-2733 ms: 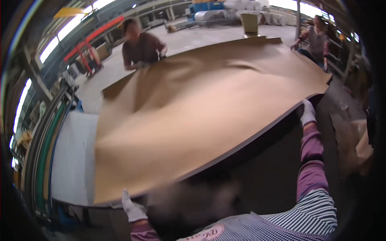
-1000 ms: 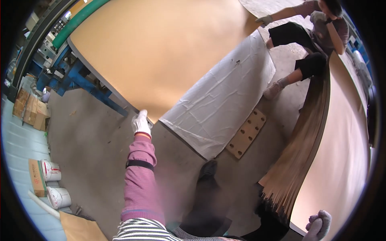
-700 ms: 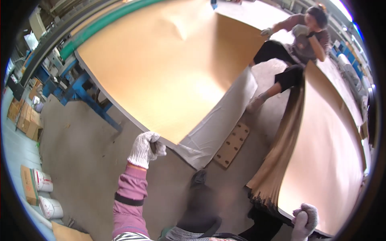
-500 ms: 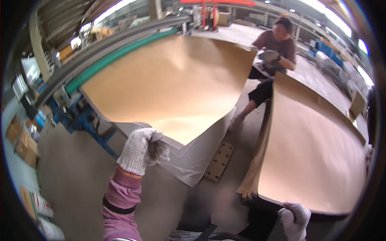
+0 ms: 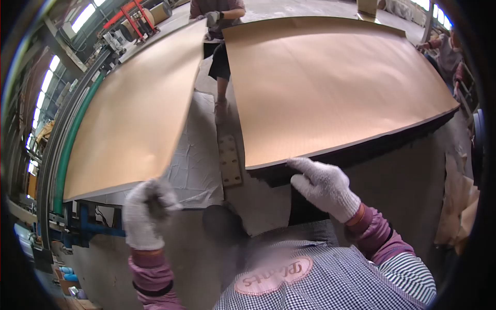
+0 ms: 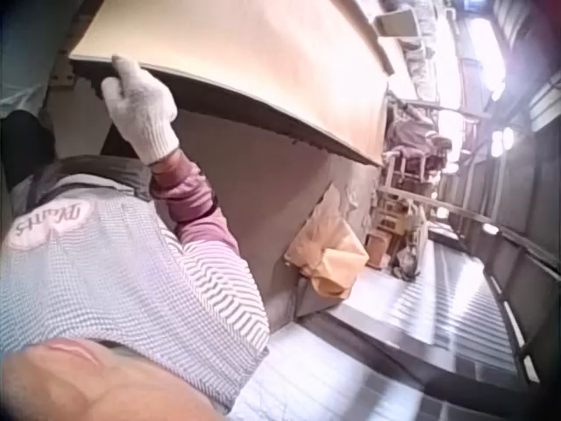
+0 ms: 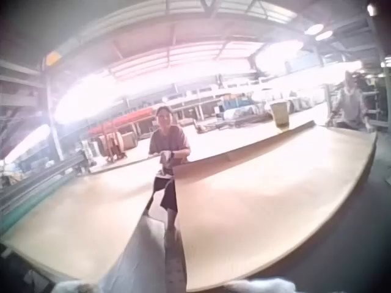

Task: Moving and stacking large sheets of brown paper in a factory setting.

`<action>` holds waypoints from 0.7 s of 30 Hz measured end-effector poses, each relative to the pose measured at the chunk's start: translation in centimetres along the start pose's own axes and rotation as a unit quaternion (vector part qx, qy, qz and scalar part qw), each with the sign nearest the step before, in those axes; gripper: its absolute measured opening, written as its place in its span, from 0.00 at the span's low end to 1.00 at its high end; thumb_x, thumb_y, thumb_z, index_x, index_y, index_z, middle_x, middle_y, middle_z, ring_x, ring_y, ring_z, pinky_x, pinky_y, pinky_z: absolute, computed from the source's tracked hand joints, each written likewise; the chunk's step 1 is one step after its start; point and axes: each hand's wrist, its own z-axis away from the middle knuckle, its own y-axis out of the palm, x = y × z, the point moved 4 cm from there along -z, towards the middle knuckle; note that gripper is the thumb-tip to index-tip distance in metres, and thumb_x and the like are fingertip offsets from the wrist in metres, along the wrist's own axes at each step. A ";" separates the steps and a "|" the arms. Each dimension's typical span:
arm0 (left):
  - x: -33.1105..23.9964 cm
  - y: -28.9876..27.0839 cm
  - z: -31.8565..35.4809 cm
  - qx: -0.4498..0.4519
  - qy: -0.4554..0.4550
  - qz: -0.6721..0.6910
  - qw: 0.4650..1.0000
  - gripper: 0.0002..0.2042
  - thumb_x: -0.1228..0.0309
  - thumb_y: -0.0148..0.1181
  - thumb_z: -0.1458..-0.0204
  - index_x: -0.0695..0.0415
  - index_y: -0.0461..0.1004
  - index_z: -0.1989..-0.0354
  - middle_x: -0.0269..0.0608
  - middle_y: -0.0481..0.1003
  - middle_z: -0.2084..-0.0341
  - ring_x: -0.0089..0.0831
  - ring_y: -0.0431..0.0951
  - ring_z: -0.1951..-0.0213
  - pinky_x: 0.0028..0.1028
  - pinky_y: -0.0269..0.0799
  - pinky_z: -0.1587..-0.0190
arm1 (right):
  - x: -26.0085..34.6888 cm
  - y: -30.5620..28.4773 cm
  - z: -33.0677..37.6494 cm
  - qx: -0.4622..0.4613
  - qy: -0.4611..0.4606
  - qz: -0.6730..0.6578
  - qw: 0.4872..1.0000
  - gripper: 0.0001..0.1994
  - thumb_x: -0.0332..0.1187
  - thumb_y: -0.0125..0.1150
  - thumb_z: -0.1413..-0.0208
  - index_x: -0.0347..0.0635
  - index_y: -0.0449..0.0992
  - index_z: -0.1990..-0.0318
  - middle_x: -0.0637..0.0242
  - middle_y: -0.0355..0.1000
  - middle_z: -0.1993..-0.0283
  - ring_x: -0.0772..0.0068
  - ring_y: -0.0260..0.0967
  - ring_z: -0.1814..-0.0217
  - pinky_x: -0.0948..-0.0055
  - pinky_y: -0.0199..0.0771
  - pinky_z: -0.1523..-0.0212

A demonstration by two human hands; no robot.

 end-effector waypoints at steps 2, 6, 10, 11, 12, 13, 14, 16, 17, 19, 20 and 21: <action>3.4 1.3 -0.5 0.045 -0.059 0.089 0.993 0.13 0.66 0.47 0.40 0.63 0.72 0.71 0.44 0.72 0.80 0.31 0.74 0.77 0.32 0.76 0.71 | -0.3 2.3 0.6 0.068 0.036 -0.114 0.990 0.19 0.41 0.61 0.48 0.44 0.75 0.50 0.57 0.77 0.64 0.62 0.78 0.62 0.69 0.77 0.62; 7.8 5.5 -0.2 0.059 0.031 -0.001 0.998 0.12 0.68 0.47 0.40 0.64 0.72 0.68 0.43 0.74 0.77 0.30 0.74 0.76 0.27 0.73 0.70 | 3.2 6.5 1.0 0.146 0.066 -0.300 0.940 0.36 0.48 0.65 0.52 0.33 0.63 0.40 0.53 0.76 0.59 0.64 0.75 0.55 0.73 0.73 0.52; 10.1 10.1 0.7 0.136 0.129 -0.124 0.974 0.10 0.68 0.50 0.42 0.63 0.73 0.66 0.43 0.75 0.77 0.31 0.74 0.77 0.24 0.67 0.75 | 5.8 8.9 -0.8 0.076 0.188 -0.449 0.870 0.27 0.50 0.62 0.49 0.33 0.71 0.52 0.61 0.76 0.64 0.71 0.73 0.62 0.74 0.73 0.59; 12.6 6.7 -1.5 0.077 0.167 -0.241 0.953 0.08 0.69 0.52 0.44 0.61 0.73 0.62 0.42 0.74 0.76 0.31 0.74 0.75 0.27 0.68 0.73 | 8.4 7.6 -0.9 0.016 0.233 -0.495 0.837 0.24 0.50 0.60 0.47 0.34 0.74 0.56 0.63 0.75 0.66 0.74 0.73 0.66 0.74 0.73 0.63; 12.2 8.8 -0.3 0.089 0.203 -0.232 0.947 0.09 0.69 0.52 0.43 0.60 0.73 0.61 0.41 0.74 0.75 0.31 0.74 0.73 0.28 0.69 0.72 | 7.9 8.0 -1.0 0.024 0.265 -0.498 0.825 0.22 0.49 0.57 0.45 0.35 0.75 0.60 0.64 0.75 0.67 0.75 0.72 0.67 0.74 0.73 0.64; 11.8 11.0 1.9 0.095 0.238 -0.220 0.941 0.09 0.68 0.52 0.43 0.59 0.73 0.60 0.40 0.74 0.74 0.30 0.75 0.71 0.29 0.69 0.72 | 6.1 8.3 -0.3 0.035 0.295 -0.501 0.813 0.20 0.48 0.55 0.43 0.36 0.76 0.63 0.64 0.75 0.68 0.77 0.71 0.67 0.74 0.73 0.66; 12.5 11.4 1.6 0.081 0.184 -0.149 0.968 0.10 0.66 0.51 0.43 0.58 0.73 0.60 0.39 0.74 0.73 0.31 0.75 0.69 0.29 0.70 0.72 | 4.1 7.2 -0.6 0.057 0.189 -0.488 0.850 0.17 0.45 0.53 0.42 0.37 0.76 0.64 0.64 0.75 0.69 0.76 0.72 0.67 0.73 0.73 0.66; 15.2 8.5 0.9 0.076 0.039 -0.013 0.996 0.18 0.57 0.50 0.42 0.60 0.73 0.56 0.42 0.76 0.68 0.34 0.77 0.67 0.31 0.74 0.69 | 1.2 8.4 -0.5 -0.061 0.106 -0.349 0.929 0.17 0.44 0.53 0.43 0.37 0.75 0.65 0.63 0.73 0.73 0.75 0.71 0.70 0.72 0.72 0.70; 16.3 5.8 0.2 0.081 -0.054 0.044 0.994 0.24 0.51 0.49 0.43 0.62 0.73 0.52 0.45 0.78 0.63 0.36 0.78 0.67 0.33 0.77 0.66 | -0.7 9.1 -1.0 -0.103 0.068 -0.305 0.944 0.17 0.45 0.53 0.43 0.36 0.75 0.65 0.64 0.73 0.75 0.75 0.71 0.72 0.71 0.71 0.72; 15.4 1.6 -0.7 0.051 -0.023 0.088 0.995 0.24 0.50 0.49 0.43 0.60 0.73 0.52 0.43 0.78 0.64 0.32 0.78 0.70 0.31 0.76 0.71 | -1.2 4.3 -0.8 -0.033 0.143 -0.338 0.929 0.18 0.45 0.53 0.43 0.36 0.75 0.64 0.65 0.72 0.76 0.74 0.70 0.74 0.71 0.71 0.73; 15.0 -0.5 -2.7 0.009 -0.003 0.060 0.998 0.25 0.49 0.49 0.43 0.60 0.73 0.52 0.43 0.78 0.64 0.32 0.78 0.70 0.30 0.77 0.72 | -1.0 3.3 0.7 0.068 0.214 -0.387 0.895 0.18 0.45 0.52 0.43 0.36 0.75 0.63 0.67 0.71 0.78 0.74 0.70 0.76 0.70 0.70 0.74; 15.2 -1.7 -4.2 -0.039 0.016 0.033 0.999 0.25 0.48 0.49 0.43 0.60 0.73 0.51 0.44 0.77 0.63 0.33 0.77 0.71 0.30 0.77 0.72 | -5.6 3.6 1.5 0.007 0.224 -0.256 0.940 0.16 0.42 0.51 0.43 0.37 0.74 0.59 0.68 0.70 0.81 0.72 0.69 0.79 0.68 0.69 0.77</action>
